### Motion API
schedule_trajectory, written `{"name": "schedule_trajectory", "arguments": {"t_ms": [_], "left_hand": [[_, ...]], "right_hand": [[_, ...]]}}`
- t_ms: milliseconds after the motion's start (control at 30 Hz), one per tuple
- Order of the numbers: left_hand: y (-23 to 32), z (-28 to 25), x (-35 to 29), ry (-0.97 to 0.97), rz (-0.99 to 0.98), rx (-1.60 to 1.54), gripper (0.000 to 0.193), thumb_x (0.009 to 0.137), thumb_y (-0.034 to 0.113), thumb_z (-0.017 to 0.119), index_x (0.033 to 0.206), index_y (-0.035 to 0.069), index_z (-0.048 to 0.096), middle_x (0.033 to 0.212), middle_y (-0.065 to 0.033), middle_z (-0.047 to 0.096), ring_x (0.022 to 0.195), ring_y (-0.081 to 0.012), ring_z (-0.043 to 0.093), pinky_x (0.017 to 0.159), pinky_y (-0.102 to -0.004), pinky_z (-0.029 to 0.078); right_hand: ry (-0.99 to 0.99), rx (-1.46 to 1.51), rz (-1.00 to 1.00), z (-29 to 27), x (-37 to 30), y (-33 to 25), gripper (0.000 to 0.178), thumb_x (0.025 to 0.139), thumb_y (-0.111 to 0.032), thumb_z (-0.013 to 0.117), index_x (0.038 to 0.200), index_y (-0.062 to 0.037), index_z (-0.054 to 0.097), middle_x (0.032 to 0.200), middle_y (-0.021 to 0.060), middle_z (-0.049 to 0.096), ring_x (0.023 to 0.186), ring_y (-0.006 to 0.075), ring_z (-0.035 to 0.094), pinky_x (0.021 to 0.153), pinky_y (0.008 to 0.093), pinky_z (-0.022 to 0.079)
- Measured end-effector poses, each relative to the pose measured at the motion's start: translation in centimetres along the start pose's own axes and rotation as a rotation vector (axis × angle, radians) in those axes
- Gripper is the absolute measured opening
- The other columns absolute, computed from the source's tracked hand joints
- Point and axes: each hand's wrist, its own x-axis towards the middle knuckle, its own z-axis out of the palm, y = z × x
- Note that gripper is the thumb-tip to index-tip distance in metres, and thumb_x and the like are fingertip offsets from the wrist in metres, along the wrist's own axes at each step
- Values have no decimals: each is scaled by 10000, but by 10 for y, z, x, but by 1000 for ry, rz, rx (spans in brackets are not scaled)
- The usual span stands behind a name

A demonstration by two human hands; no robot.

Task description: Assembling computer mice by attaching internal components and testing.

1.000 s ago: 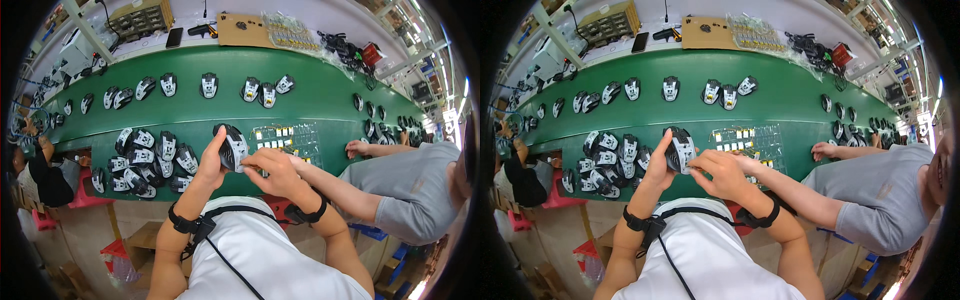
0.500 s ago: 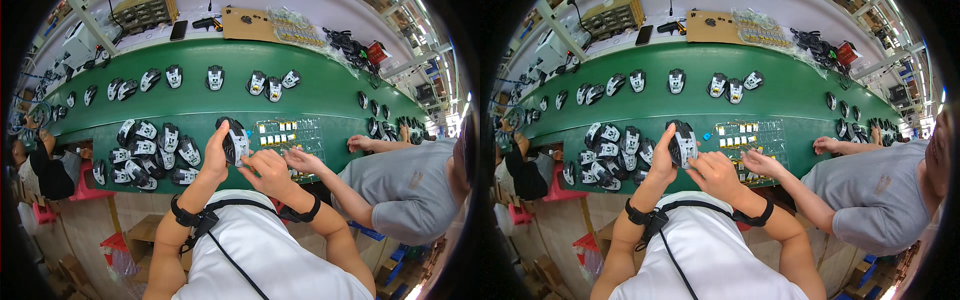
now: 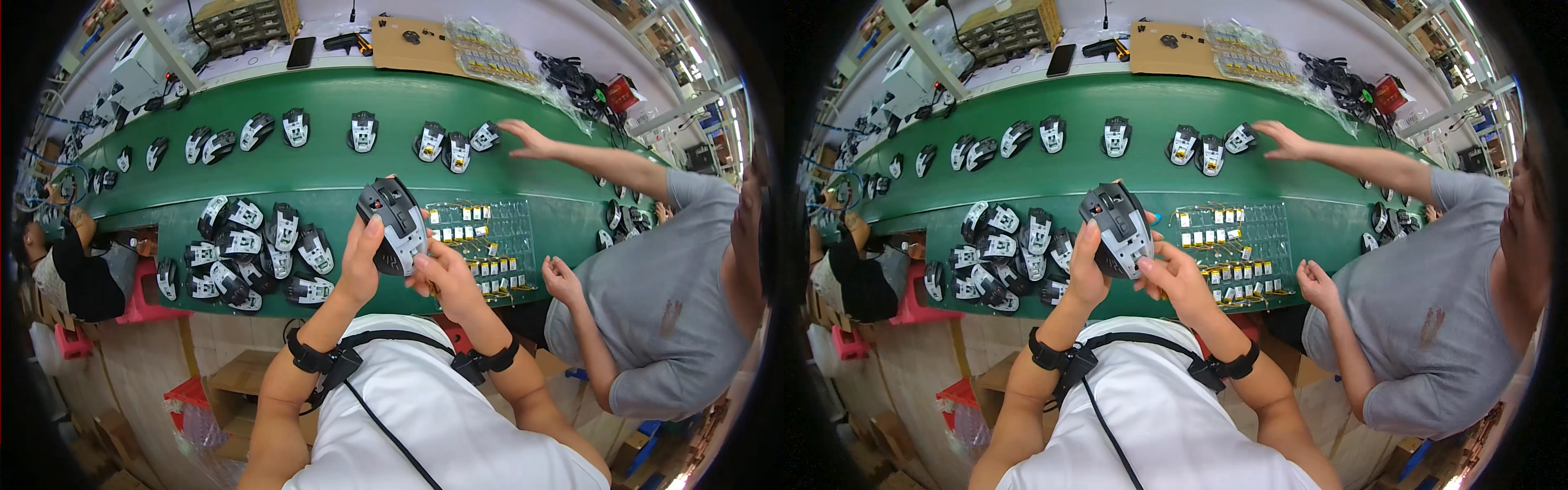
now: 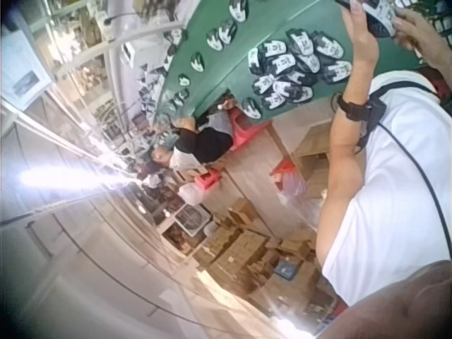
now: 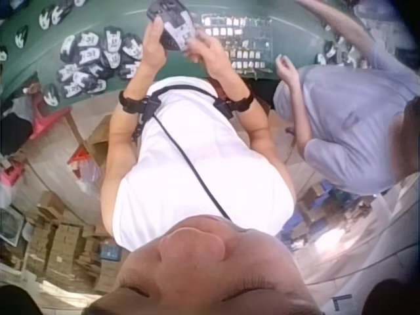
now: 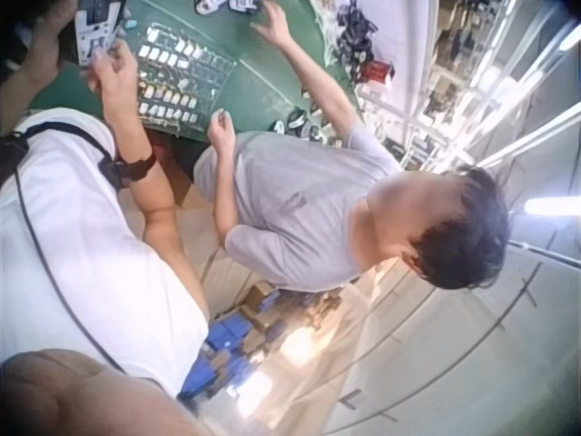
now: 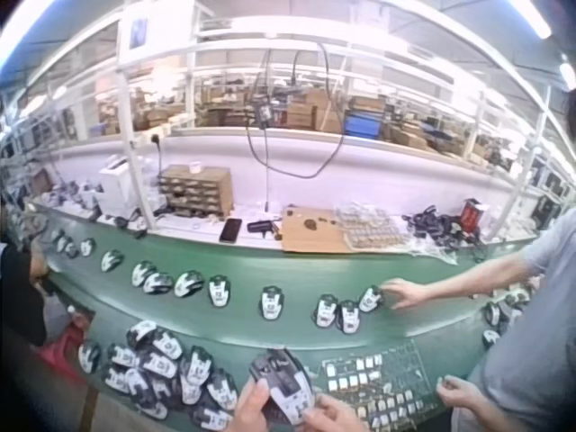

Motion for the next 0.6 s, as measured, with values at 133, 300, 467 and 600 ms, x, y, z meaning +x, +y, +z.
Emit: {"name": "schedule_trajectory", "arguments": {"t_ms": [133, 300, 467, 600], "left_hand": [[-3, -6, 3, -42, -20, 21, 673, 950, 491, 375, 1448, 62, 229, 1175, -209, 574, 977, -296, 642, 787, -380, 558], [-8, -7, 4, -65, -5, 24, 693, 940, 503, 401, 1442, 55, 237, 1164, -223, 575, 969, -300, 643, 802, -387, 553], [-5, -4, 5, -70, 12, -61, 673, 946, 459, 426, 1438, 39, 240, 1147, -201, 577, 967, -263, 629, 822, -367, 529], [-10, -8, 6, -93, 57, 33, 627, 954, 368, 459, 1433, 16, 257, 1142, -148, 569, 992, -183, 584, 859, -307, 477]], "right_hand": [[-64, -24, -44, -7, 3, 13, 282, 911, -218, 552, 1055, 24, 570, 804, 54, 607, 613, 108, 535, 557, 220, 400], [-83, 107, -34, -9, 5, 13, 266, 904, -190, 548, 1062, 24, 565, 827, 53, 604, 650, 109, 549, 554, 226, 403], [-90, 154, -35, -2, 1, 5, 261, 899, -170, 548, 1073, 25, 555, 826, 51, 603, 680, 112, 566, 584, 224, 429], [-61, 120, -60, -4, 5, 8, 256, 894, -152, 553, 1080, 24, 550, 844, 55, 611, 696, 112, 575, 618, 224, 450]]}}
